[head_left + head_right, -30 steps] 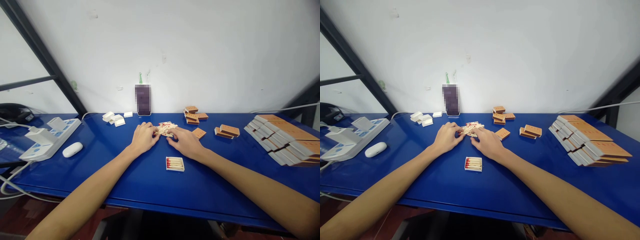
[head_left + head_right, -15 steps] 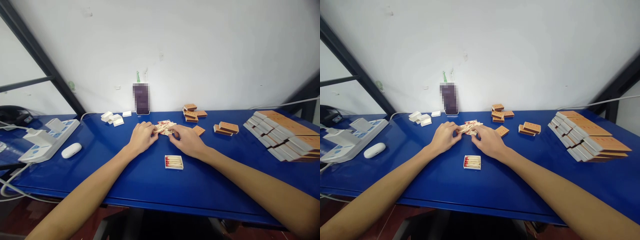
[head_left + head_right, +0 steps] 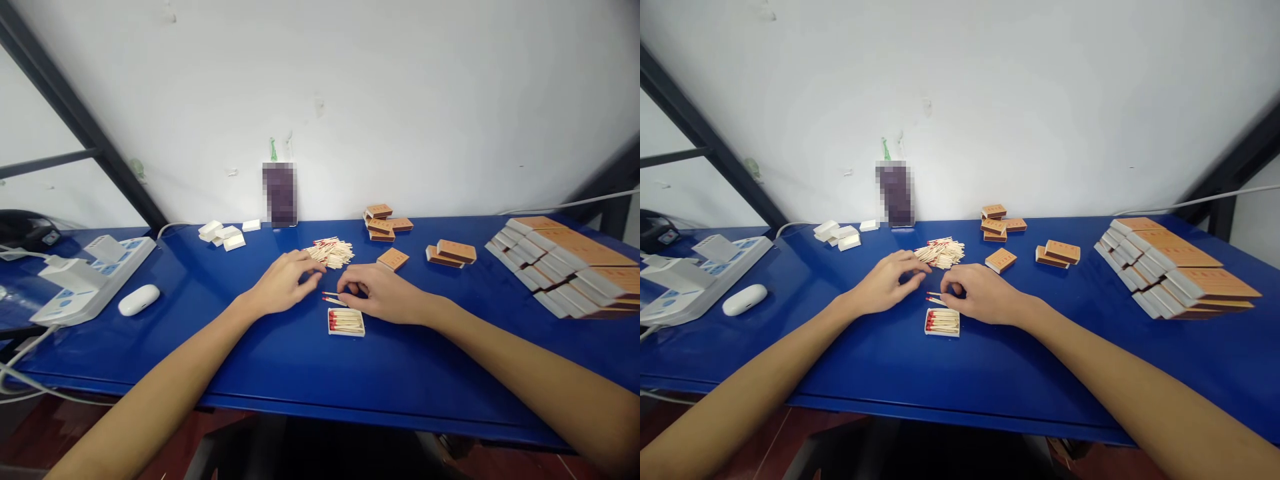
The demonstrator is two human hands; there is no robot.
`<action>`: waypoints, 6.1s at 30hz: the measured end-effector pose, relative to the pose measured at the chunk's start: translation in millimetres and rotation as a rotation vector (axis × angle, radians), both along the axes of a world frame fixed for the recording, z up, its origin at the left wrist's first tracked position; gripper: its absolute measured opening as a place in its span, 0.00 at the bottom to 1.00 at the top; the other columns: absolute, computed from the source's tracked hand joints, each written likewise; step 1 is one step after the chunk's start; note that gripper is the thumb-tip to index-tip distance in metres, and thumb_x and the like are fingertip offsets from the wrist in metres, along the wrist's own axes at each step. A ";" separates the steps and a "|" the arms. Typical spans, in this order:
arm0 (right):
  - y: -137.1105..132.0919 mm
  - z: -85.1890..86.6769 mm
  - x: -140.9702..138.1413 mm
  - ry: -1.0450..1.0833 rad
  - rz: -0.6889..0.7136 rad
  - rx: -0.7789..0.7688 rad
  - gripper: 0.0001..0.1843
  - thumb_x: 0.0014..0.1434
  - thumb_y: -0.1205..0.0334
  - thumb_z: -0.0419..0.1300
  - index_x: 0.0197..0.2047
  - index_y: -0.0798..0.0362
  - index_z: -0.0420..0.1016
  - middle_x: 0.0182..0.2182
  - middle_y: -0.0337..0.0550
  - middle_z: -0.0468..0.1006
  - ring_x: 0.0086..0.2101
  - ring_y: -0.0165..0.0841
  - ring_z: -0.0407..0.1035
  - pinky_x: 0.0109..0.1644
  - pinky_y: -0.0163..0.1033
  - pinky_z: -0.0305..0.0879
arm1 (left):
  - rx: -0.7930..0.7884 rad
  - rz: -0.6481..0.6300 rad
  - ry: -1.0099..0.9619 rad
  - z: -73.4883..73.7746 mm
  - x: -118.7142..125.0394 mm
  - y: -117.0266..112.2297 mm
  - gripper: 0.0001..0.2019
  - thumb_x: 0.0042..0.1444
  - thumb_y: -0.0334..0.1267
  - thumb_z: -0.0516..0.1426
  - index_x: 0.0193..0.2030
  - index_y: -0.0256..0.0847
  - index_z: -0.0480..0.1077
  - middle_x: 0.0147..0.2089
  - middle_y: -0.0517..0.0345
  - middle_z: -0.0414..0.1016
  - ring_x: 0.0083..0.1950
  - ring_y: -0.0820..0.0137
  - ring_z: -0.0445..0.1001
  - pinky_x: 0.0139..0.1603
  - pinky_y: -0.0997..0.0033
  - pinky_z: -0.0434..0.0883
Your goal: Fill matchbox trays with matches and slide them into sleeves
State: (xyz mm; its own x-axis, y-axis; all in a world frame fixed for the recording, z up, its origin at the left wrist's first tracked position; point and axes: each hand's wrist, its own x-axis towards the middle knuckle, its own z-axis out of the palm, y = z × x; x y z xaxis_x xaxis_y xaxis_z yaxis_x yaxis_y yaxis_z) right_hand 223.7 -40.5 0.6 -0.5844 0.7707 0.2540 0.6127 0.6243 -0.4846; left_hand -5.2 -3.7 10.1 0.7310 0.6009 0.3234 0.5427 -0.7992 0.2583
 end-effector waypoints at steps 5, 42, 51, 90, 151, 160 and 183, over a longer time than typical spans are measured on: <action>2.0 2.4 0.1 0.014 -0.009 -0.096 0.10 0.60 0.55 0.61 0.36 0.52 0.78 0.24 0.35 0.71 0.25 0.28 0.60 0.30 0.35 0.54 | -0.004 -0.090 -0.147 -4.5 -14.3 16.2 0.12 0.65 0.35 0.51 0.47 0.42 0.75 0.44 0.54 0.74 0.46 0.69 0.72 0.49 0.67 0.70; 8.8 -0.6 4.7 0.019 -0.042 -0.041 0.07 0.58 0.63 0.61 0.32 0.53 0.81 0.25 0.39 0.75 0.26 0.29 0.64 0.31 0.35 0.57 | 0.048 0.222 0.222 -0.7 -33.8 25.7 0.13 0.67 0.40 0.44 0.39 0.40 0.67 0.40 0.50 0.70 0.41 0.63 0.66 0.44 0.61 0.64; 7.3 2.0 -2.3 0.085 0.030 -0.139 0.08 0.58 0.60 0.63 0.35 0.51 0.84 0.29 0.40 0.78 0.28 0.28 0.66 0.32 0.34 0.60 | -0.234 0.008 0.166 12.9 -13.8 5.0 0.13 0.68 0.41 0.43 0.37 0.41 0.63 0.37 0.55 0.70 0.39 0.67 0.67 0.44 0.65 0.65; 10.9 -5.5 3.4 0.010 0.018 0.023 0.09 0.62 0.61 0.59 0.38 0.51 0.81 0.32 0.42 0.73 0.32 0.31 0.66 0.35 0.36 0.59 | -0.360 -0.070 -0.127 -0.5 8.8 -6.9 0.11 0.63 0.34 0.51 0.45 0.40 0.74 0.38 0.60 0.79 0.36 0.72 0.74 0.36 0.73 0.67; -1.4 31.3 29.2 -0.297 -0.030 -0.160 0.05 0.53 0.65 0.59 0.26 0.50 0.72 0.25 0.36 0.75 0.26 0.31 0.66 0.30 0.37 0.57 | -0.157 -0.218 0.097 5.4 11.0 -24.8 0.21 0.52 0.50 0.63 0.50 0.42 0.70 0.40 0.56 0.72 0.43 0.64 0.70 0.48 0.64 0.66; -19.8 33.3 5.6 -0.118 0.081 -0.208 0.03 0.53 0.64 0.60 0.28 0.51 0.72 0.25 0.35 0.75 0.25 0.28 0.65 0.30 0.35 0.59 | -0.153 -0.167 0.091 3.0 10.4 -21.8 0.17 0.53 0.52 0.62 0.40 0.41 0.69 0.37 0.58 0.71 0.38 0.67 0.69 0.43 0.67 0.65; -8.2 38.1 36.0 -0.330 -0.046 -0.162 0.18 0.49 0.54 0.65 0.44 0.49 0.77 0.42 0.45 0.79 0.41 0.42 0.72 0.41 0.42 0.65 | -0.105 -0.204 0.100 10.7 5.8 -22.6 0.14 0.60 0.48 0.56 0.46 0.40 0.66 0.39 0.57 0.70 0.38 0.68 0.68 0.42 0.67 0.64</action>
